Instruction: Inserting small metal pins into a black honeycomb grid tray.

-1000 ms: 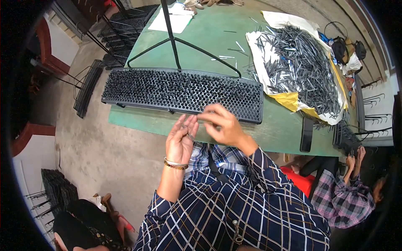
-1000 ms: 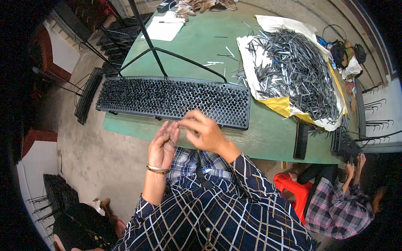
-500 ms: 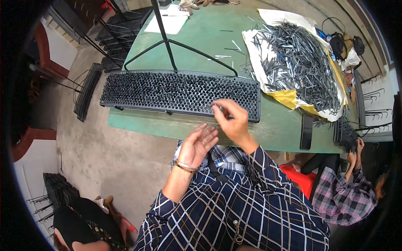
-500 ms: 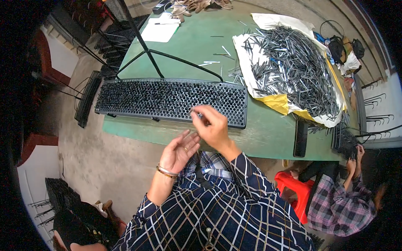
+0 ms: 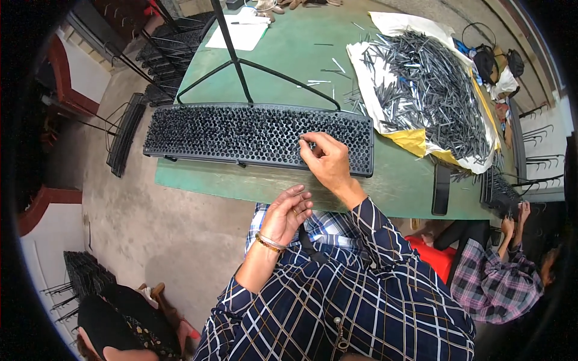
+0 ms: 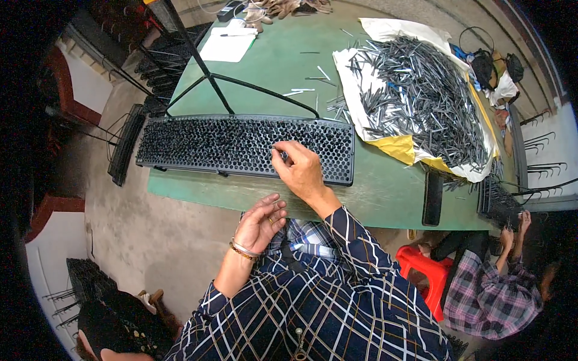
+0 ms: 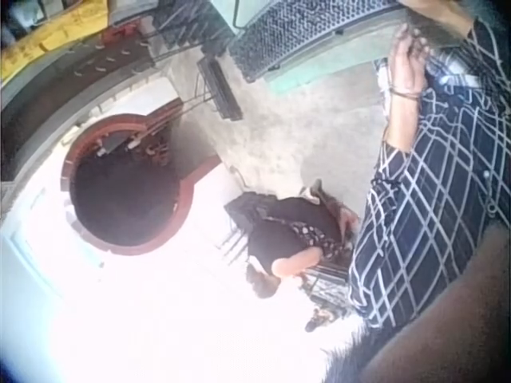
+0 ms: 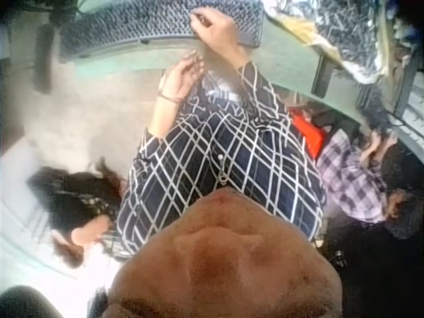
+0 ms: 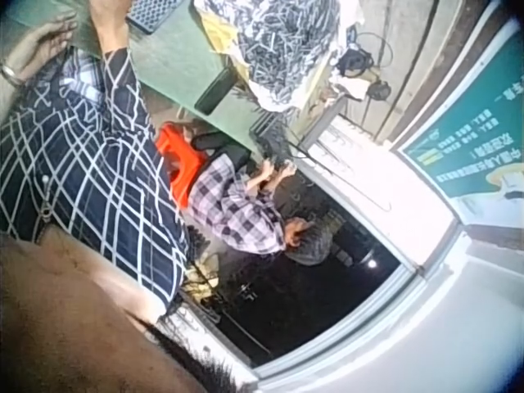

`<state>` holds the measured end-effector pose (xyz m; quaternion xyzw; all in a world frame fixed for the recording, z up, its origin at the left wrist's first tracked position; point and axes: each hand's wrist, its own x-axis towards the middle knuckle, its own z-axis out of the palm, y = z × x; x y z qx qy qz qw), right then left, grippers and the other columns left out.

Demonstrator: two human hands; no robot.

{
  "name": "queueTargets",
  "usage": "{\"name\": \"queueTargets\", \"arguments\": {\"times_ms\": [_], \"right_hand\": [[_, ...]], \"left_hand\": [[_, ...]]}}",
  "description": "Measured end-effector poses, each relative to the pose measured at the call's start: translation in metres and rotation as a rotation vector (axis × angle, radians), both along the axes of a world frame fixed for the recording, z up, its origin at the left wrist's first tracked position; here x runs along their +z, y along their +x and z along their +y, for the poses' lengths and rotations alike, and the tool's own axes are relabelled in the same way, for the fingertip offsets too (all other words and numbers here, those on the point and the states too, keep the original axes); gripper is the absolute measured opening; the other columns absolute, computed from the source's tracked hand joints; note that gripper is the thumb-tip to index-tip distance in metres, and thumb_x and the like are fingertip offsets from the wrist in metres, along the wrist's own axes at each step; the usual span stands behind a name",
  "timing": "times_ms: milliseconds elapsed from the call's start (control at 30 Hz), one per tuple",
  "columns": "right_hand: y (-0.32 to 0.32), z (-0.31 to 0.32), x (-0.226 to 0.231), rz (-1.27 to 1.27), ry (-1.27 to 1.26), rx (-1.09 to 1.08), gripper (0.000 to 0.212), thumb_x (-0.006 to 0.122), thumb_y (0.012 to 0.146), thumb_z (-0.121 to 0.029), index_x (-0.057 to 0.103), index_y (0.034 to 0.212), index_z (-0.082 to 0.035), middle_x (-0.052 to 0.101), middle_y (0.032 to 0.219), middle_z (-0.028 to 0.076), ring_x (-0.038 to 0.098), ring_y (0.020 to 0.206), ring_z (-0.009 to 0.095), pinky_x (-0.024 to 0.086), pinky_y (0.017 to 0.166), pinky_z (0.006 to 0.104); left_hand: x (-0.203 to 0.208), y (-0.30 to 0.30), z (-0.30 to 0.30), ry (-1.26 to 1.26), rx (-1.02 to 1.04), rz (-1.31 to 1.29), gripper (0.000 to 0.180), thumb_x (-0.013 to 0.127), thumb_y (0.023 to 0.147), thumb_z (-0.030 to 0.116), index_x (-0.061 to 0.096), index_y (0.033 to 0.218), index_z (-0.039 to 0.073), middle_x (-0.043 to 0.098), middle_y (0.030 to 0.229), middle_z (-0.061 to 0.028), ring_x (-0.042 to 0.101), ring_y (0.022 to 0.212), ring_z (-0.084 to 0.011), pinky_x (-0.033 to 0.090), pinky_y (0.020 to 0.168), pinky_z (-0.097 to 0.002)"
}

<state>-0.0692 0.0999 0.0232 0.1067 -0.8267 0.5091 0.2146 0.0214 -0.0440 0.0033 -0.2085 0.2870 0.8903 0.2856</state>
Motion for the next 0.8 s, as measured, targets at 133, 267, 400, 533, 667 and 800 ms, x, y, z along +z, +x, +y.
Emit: {"name": "queueTargets", "arguments": {"times_ms": [133, 267, 400, 533, 667, 800], "right_hand": [[0.000, 0.003, -0.004, -0.044, 0.057, 0.041, 0.010, 0.068, 0.076, -0.006, 0.066, 0.085, -0.003, 0.063, 0.077, 0.007, 0.057, 0.053, 0.013, 0.044, 0.048, 0.0252], [0.002, -0.004, -0.010, 0.129, 0.280, -0.015, 0.011, 0.069, 0.072, -0.006, 0.066, 0.082, -0.004, 0.057, 0.084, 0.008, 0.061, 0.067, 0.022, 0.049, 0.055, 0.0320], [0.003, -0.006, -0.009, 0.137, 0.342, -0.034, 0.008, 0.068, 0.071, -0.005, 0.065, 0.078, -0.005, 0.054, 0.085, 0.006, 0.059, 0.065, 0.022, 0.049, 0.057, 0.0323], [0.007, -0.004, -0.013, -0.083, 0.211, 0.020, 0.016, 0.067, 0.074, -0.009, 0.064, 0.090, -0.005, 0.058, 0.096, 0.010, 0.062, 0.081, 0.028, 0.052, 0.067, 0.0360], [0.011, 0.010, -0.002, -0.013, 0.093, 0.050, 0.017, 0.063, 0.076, -0.004, 0.065, 0.094, -0.004, 0.059, 0.097, 0.011, 0.061, 0.081, 0.027, 0.051, 0.069, 0.0341], [0.037, 0.051, 0.004, 0.031, -0.211, -0.121, 0.018, 0.060, 0.080, 0.004, 0.066, 0.096, -0.002, 0.059, 0.092, 0.007, 0.057, 0.069, 0.009, 0.046, 0.054, 0.0220]], "left_hand": [[-0.002, 0.000, 0.001, 0.002, -0.004, -0.014, 0.031, 0.050, 0.089, 0.006, 0.047, 0.120, 0.001, 0.059, 0.105, -0.0115, 0.061, 0.088, -0.0195, 0.051, 0.077, -0.0308], [-0.007, 0.000, 0.000, 0.017, -0.009, -0.012, 0.031, 0.050, 0.089, 0.006, 0.047, 0.119, 0.001, 0.060, 0.104, -0.0114, 0.060, 0.086, -0.0195, 0.051, 0.076, -0.0308], [-0.007, 0.000, 0.001, 0.001, -0.023, -0.013, 0.030, 0.050, 0.089, 0.006, 0.048, 0.119, 0.002, 0.060, 0.103, -0.0109, 0.060, 0.085, -0.0197, 0.051, 0.075, -0.0302], [-0.011, 0.000, 0.000, -0.027, -0.022, -0.038, 0.030, 0.050, 0.089, 0.006, 0.048, 0.118, 0.001, 0.059, 0.104, -0.0112, 0.060, 0.085, -0.0193, 0.051, 0.074, -0.0302], [0.005, -0.007, 0.004, -0.112, -0.067, 0.019, 0.028, 0.050, 0.089, 0.006, 0.050, 0.117, 0.001, 0.059, 0.103, -0.0110, 0.060, 0.085, -0.0187, 0.051, 0.074, -0.0298], [0.046, -0.031, 0.019, -0.318, -0.165, 0.293, 0.023, 0.050, 0.091, 0.006, 0.053, 0.113, -0.002, 0.059, 0.100, -0.0103, 0.061, 0.085, -0.0181, 0.052, 0.077, -0.0300]]}}
